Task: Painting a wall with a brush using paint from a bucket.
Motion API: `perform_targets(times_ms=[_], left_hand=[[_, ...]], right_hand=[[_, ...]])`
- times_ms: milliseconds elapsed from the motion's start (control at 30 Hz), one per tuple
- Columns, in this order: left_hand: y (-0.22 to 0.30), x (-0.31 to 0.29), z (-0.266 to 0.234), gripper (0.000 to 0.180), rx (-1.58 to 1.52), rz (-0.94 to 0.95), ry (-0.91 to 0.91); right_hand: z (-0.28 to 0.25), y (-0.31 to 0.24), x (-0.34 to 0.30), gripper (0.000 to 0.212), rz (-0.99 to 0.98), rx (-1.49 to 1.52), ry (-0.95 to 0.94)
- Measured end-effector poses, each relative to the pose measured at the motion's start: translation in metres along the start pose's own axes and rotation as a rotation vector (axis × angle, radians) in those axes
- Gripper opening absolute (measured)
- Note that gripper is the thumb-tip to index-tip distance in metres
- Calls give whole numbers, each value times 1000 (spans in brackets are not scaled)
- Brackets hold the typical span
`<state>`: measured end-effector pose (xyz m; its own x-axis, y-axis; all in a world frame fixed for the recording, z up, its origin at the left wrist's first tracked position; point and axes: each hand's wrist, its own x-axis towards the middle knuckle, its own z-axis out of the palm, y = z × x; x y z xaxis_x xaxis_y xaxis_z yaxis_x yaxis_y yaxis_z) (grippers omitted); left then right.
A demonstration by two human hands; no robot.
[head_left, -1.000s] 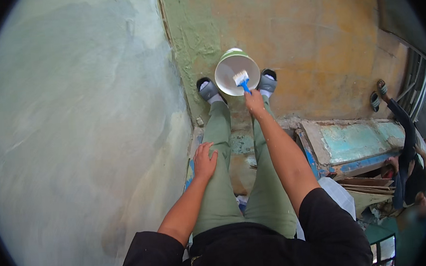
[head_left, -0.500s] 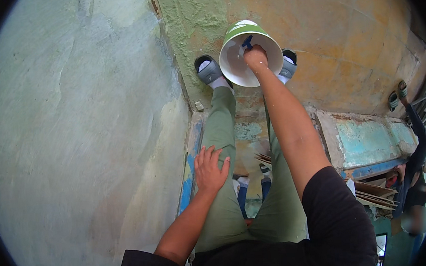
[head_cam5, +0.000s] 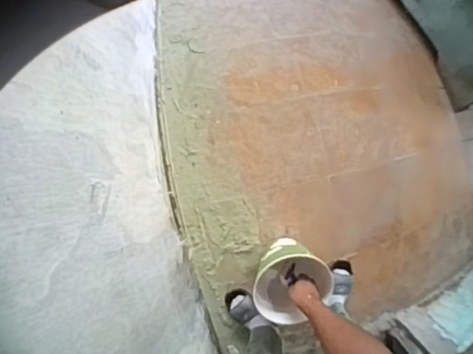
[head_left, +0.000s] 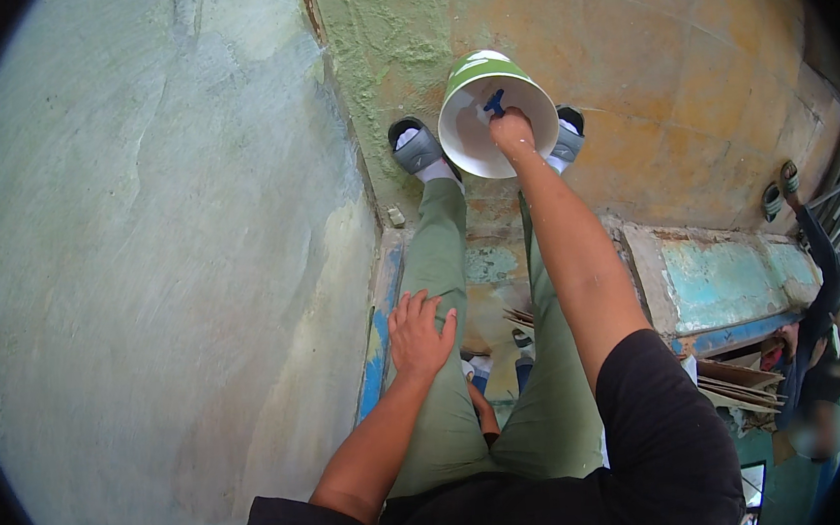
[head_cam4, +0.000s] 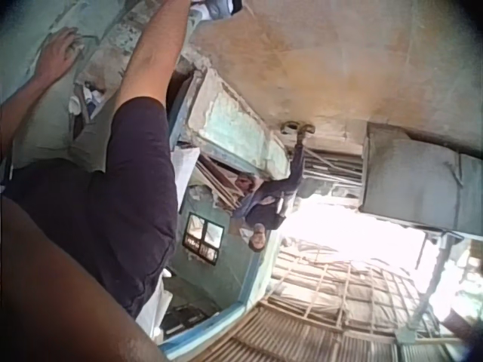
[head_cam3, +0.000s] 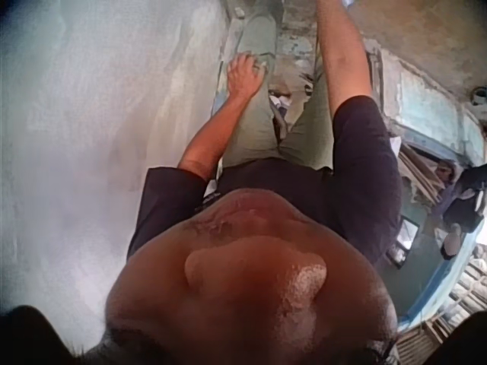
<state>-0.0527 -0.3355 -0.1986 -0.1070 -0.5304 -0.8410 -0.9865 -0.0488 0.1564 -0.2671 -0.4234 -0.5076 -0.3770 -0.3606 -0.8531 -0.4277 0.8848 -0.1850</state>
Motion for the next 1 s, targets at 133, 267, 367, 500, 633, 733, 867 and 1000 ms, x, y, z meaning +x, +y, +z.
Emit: perform_targets(times_ms=[133,267,367,500,633,733,867,1000], left_hand=[[-3,-3,-1,38,32,-31,-42],[3,-1,2,41,37,-25,-58],[2,-1,3,42,52,-50,-70],[1,-1,3,39,58,-19,0],[2,0,0,45,38,-104,-98],[6,1,1,46,56,-103,-95],[6,3,0,46,75,-102,-90],[5,2,0,43,70,-83,-53]], right_hand=[[9,-20,8,36,49,-15,-89],[7,-7,2,36,-10,-39,-61],[-6,-3,-25,38,-118,-5,-53],[-39,13,-72,33,-349,118,-65],[-59,18,-114,32,-376,149,-19],[-59,26,-128,32,-238,42,-46],[-46,38,-131,33,-251,-108,-75],[-42,27,-138,31,-235,-26,33]])
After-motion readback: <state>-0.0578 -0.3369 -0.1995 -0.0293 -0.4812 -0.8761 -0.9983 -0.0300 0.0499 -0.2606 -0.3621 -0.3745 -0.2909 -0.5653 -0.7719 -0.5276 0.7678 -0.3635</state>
